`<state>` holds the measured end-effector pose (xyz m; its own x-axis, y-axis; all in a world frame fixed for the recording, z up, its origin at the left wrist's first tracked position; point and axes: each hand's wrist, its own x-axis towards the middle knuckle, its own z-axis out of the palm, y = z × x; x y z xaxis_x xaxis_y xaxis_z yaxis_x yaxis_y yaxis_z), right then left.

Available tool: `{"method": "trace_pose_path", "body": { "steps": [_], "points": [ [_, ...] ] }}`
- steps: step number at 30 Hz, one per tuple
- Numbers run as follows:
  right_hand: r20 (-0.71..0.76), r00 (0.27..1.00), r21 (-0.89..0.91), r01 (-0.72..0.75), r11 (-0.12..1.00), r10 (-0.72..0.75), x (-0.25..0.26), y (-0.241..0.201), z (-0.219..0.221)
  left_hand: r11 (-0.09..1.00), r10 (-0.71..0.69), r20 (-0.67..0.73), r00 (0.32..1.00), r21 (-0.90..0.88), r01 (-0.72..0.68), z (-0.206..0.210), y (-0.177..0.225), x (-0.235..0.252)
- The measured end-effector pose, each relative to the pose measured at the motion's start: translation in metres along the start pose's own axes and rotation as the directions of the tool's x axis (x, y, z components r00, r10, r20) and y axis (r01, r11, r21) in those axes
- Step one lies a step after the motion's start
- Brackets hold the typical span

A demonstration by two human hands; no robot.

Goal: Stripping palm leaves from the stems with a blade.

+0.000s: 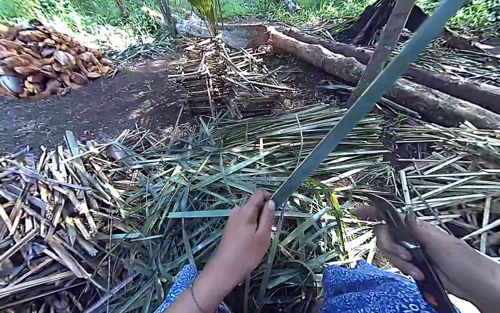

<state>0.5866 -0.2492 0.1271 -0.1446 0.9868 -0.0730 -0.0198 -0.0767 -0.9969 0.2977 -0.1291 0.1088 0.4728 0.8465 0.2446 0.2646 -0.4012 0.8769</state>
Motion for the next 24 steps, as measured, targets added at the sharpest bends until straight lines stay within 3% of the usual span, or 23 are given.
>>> {"method": "trace_pose_path", "body": {
  "steps": [2, 4, 6, 8, 11, 13, 17, 24],
  "points": [
    [0.07, 0.98, -0.402, 0.2, 0.894, -0.187, 0.007, -0.009, 0.019, 0.985, 0.025, 0.004, 1.0, 0.169, -0.025, -0.001, 0.0, 0.0],
    [0.107, 0.924, -0.764, 0.313, 0.564, -0.367, 0.021, -0.013, 0.039, 0.957, 0.041, 0.032, 0.999, 0.287, -0.048, 0.0, 0.002, 0.0],
    [0.165, 0.882, -0.91, 0.308, 0.276, -0.441, 0.038, -0.011, 0.054, 0.924, 0.047, 0.07, 0.996, 0.376, -0.07, 0.0, 0.004, -0.002],
    [0.216, 0.895, -0.952, 0.281, 0.118, -0.39, 0.053, -0.01, 0.061, 0.899, 0.054, 0.096, 0.994, 0.429, -0.09, 0.0, 0.005, -0.004],
    [0.243, 0.941, -0.965, 0.259, 0.036, -0.234, 0.065, -0.009, 0.064, 0.873, 0.054, 0.107, 0.993, 0.477, -0.099, -0.001, 0.005, -0.009],
    [0.264, 0.941, -0.961, 0.276, 0.028, -0.214, 0.069, -0.005, 0.064, 0.862, 0.106, 0.077, 0.991, 0.49, -0.13, -0.001, 0.001, -0.012],
    [0.297, 0.911, -0.947, 0.32, 0.037, -0.285, 0.074, 0.005, 0.064, 0.87, 0.108, 0.065, 0.992, 0.476, -0.126, -0.003, -0.003, -0.012],
    [0.309, 0.858, -0.947, 0.316, -0.052, -0.41, 0.072, 0.014, 0.064, 0.864, 0.102, 0.082, 0.991, 0.487, -0.129, 0.001, 0.003, -0.013]
  ]
}}
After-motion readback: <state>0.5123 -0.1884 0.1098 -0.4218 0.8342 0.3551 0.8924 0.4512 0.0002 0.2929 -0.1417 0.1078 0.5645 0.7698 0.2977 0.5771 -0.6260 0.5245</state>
